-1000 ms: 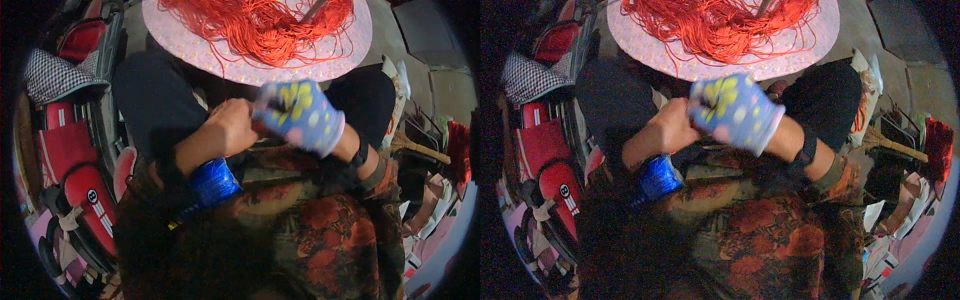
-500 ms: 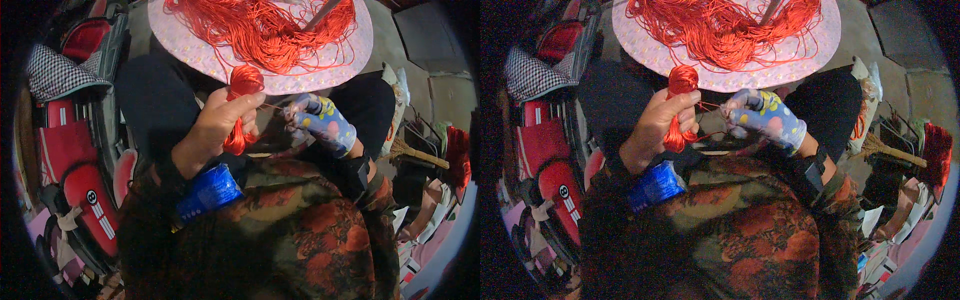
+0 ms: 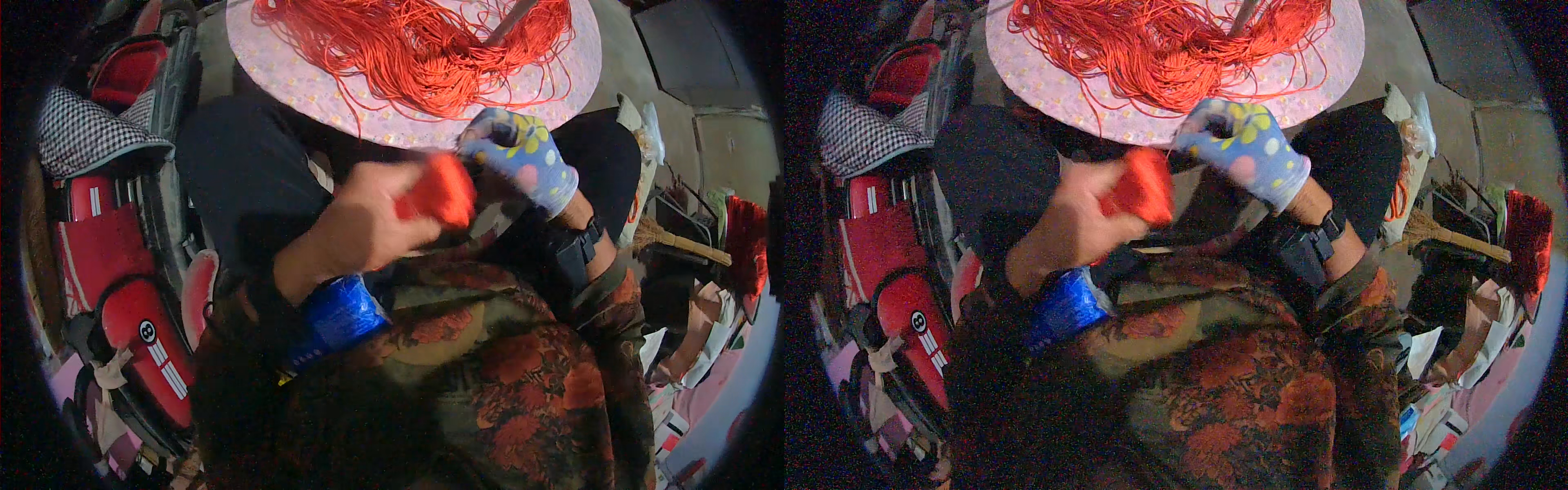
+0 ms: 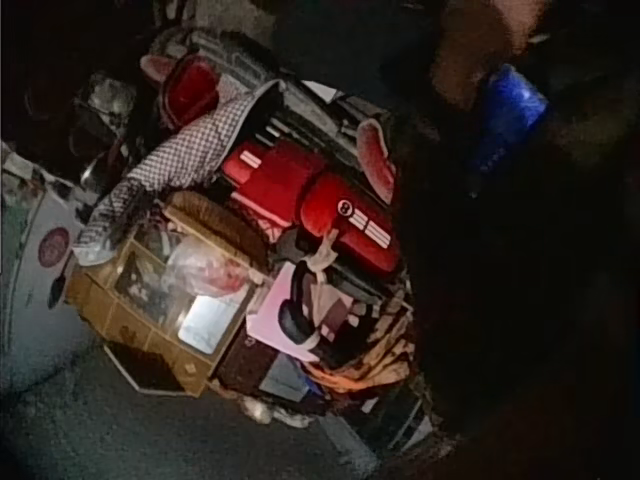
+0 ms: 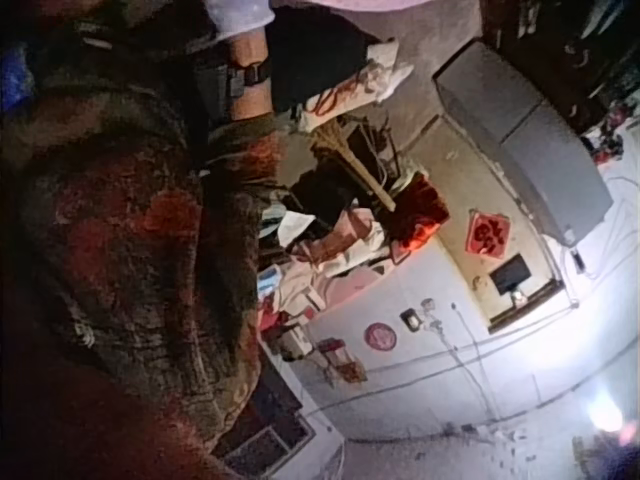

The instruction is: Winding red decorative string from a pile on a table onto a blue spool and cutting it with scissors.

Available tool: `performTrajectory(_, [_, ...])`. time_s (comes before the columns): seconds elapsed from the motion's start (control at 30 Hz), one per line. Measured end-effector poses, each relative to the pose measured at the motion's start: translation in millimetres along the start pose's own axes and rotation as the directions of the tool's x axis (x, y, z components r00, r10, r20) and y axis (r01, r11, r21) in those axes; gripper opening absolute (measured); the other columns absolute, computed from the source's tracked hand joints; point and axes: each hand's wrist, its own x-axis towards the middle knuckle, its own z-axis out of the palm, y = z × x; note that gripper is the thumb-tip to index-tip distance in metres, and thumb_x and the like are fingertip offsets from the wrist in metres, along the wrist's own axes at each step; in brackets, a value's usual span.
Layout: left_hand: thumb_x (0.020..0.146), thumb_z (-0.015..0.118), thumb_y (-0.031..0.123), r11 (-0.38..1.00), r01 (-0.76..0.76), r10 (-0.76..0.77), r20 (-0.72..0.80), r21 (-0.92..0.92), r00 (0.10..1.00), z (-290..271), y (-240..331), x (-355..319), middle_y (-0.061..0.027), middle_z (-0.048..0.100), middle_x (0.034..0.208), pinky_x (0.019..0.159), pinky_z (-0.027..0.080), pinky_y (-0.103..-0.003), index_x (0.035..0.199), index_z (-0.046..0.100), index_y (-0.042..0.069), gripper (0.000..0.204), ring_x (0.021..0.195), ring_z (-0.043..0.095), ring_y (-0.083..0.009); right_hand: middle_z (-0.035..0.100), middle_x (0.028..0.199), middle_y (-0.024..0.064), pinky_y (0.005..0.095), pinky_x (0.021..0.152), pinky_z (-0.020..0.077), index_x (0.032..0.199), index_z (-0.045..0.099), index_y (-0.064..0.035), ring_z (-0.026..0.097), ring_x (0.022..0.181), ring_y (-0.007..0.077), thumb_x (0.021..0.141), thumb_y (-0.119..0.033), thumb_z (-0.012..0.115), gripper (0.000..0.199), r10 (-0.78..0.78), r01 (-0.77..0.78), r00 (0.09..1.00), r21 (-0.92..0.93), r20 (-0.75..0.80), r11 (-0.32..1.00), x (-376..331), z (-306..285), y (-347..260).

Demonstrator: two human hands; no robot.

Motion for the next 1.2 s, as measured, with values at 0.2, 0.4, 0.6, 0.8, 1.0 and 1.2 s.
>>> performTrajectory(0.2, [0.078,0.068,0.013,0.919,0.24,-0.238,-0.045,0.313,0.97,3,-3,0,-0.019,0.067,0.089,0.074,0.051,-0.041,0.099,0.065,0.002,0.024,0.082,0.067,-0.0324,0.061,0.072,0.0119,0.0418,0.058,0.0484,0.089,0.062,-0.0096,0.062,0.067,0.0333,0.078,-0.017,0.064,0.013,-0.37,0.401,0.913,-0.225,0.17,0.888,-10,28,-64])
performTrajectory(0.4, [0.085,0.064,0.011,0.815,0.369,-0.447,-0.078,-0.447,0.891,-5,-7,3,-0.0026,0.062,0.079,0.06,0.052,-0.032,0.105,0.059,0.001,0.023,0.061,0.059,-0.0135,0.064,0.094,0.0091,0.0422,0.081,0.0496,0.119,0.053,-0.0049,0.063,0.086,0.032,0.075,-0.01,0.067,0.046,-0.354,0.388,0.922,-0.395,0.158,0.833,-33,31,-44])
performTrajectory(0.6, [0.084,0.065,0.012,0.738,0.271,-0.361,-0.022,-0.618,0.932,-7,6,-4,0.0021,0.05,0.067,0.056,0.049,-0.028,0.096,0.053,0.005,0.019,0.053,0.05,-0.0083,0.065,0.105,0.0136,0.0344,0.082,0.0499,0.106,0.062,-0.0033,0.064,0.091,0.0243,0.084,-0.011,0.069,0.025,-0.003,-0.001,0.98,0.02,0.198,1.0,-39,26,-19])
performTrajectory(0.8, [0.086,0.068,0.017,0.516,0.288,-0.284,0.157,-0.807,0.946,-10,10,0,0.0007,0.052,0.069,0.056,0.048,-0.028,0.095,0.056,0.004,0.02,0.055,0.051,-0.0087,0.065,0.1,0.008,0.0298,0.084,0.0486,0.101,0.063,-0.0021,0.063,0.092,0.018,0.089,-0.015,0.064,0.018,-0.083,0.017,0.981,0.346,0.176,0.938,-28,10,-34])
performTrajectory(1.0, [0.088,0.066,0.015,0.487,0.196,-0.294,0.052,-0.851,0.954,-12,6,-5,0.0018,0.05,0.069,0.059,0.047,-0.028,0.104,0.052,0.005,0.024,0.056,0.049,-0.008,0.066,0.092,0.0054,0.0295,0.078,0.0492,0.098,0.064,-0.0028,0.062,0.083,0.0142,0.085,-0.016,0.068,0.018,0.016,-0.041,0.983,0.135,0.184,0.99,-30,10,-28])
performTrajectory(1.2, [0.091,0.063,0.016,0.444,0.249,-0.272,0.134,-0.861,0.953,-7,5,-5,0.0011,0.05,0.07,0.061,0.047,-0.029,0.106,0.052,0.005,0.022,0.057,0.049,-0.0076,0.067,0.089,0.0052,0.0287,0.078,0.0487,0.089,0.062,-0.0036,0.062,0.083,0.013,0.082,-0.012,0.068,0.013,-0.026,0.003,0.999,0.438,0.046,0.899,-39,12,-18])
